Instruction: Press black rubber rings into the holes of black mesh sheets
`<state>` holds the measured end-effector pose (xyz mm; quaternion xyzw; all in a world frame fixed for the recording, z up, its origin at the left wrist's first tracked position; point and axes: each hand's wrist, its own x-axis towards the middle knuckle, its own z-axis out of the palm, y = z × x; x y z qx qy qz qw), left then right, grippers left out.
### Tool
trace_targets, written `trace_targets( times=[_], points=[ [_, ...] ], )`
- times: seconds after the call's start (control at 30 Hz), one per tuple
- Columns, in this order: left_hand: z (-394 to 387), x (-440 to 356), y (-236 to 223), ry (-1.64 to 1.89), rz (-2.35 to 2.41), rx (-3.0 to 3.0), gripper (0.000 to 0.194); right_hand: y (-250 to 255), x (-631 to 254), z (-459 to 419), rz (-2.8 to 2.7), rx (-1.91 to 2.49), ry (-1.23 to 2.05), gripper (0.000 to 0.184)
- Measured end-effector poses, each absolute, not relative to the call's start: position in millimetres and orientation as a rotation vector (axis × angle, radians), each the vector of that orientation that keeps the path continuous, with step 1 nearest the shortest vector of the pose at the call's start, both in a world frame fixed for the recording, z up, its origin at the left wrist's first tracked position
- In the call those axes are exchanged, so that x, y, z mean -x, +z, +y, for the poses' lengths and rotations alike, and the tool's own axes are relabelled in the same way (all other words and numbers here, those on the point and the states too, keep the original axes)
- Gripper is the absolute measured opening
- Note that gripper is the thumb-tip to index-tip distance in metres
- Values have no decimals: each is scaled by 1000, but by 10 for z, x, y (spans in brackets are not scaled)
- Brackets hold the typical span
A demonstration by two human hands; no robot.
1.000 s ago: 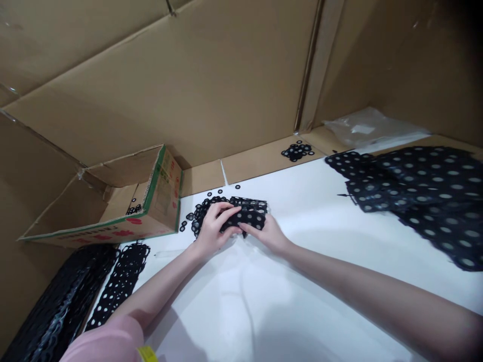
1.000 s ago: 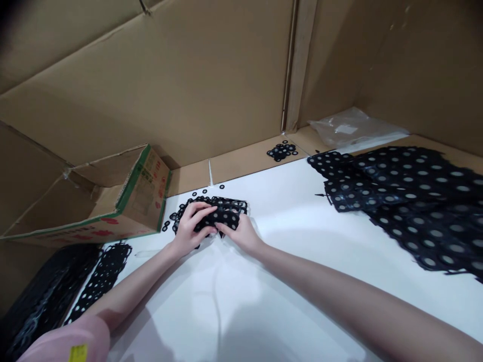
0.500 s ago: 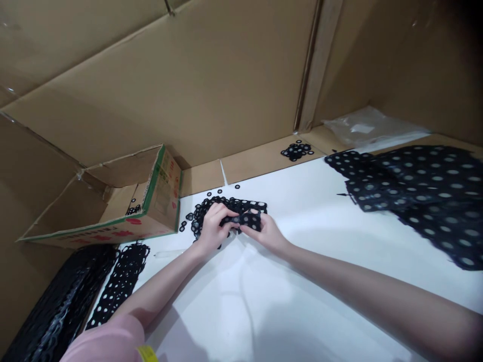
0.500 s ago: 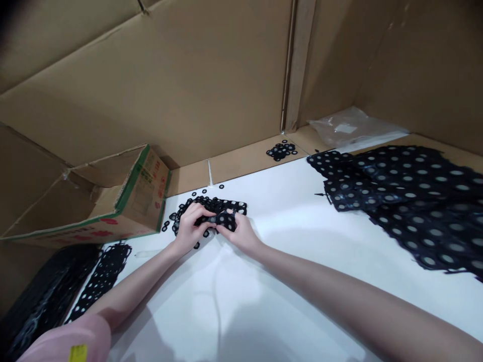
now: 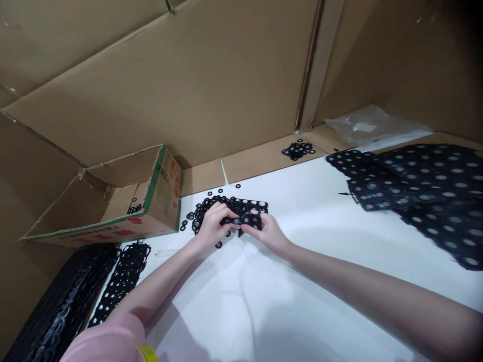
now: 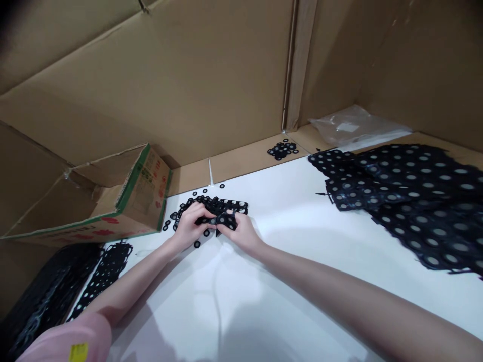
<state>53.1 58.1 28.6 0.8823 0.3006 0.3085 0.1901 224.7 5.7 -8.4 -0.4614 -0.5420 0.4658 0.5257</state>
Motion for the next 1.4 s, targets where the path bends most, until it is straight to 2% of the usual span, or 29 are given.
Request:
trace_targets(
  times=[0.33, 0.53, 0.67, 0.9, 1.4],
  points=[
    [548, -571, 260, 950, 873, -2483, 15, -71, -2252, 53, -1298, 1083, 1114, 21],
    [523, -596, 197, 1044, 893, -2470, 13, -58, -2244, 44, -1307, 1091, 1079, 19],
    [534, -572, 228, 1018, 838, -2502, 3, -41, -2244, 35, -1305, 1102, 1062, 19],
    [563, -489, 277, 944, 740, -2531, 19, -68, -2236, 32, -1291, 1134, 1075, 21],
    [534, -560, 203, 1071, 993, -2050, 13, -97, -2174, 35, -1239, 1152, 1213, 29]
  ],
)
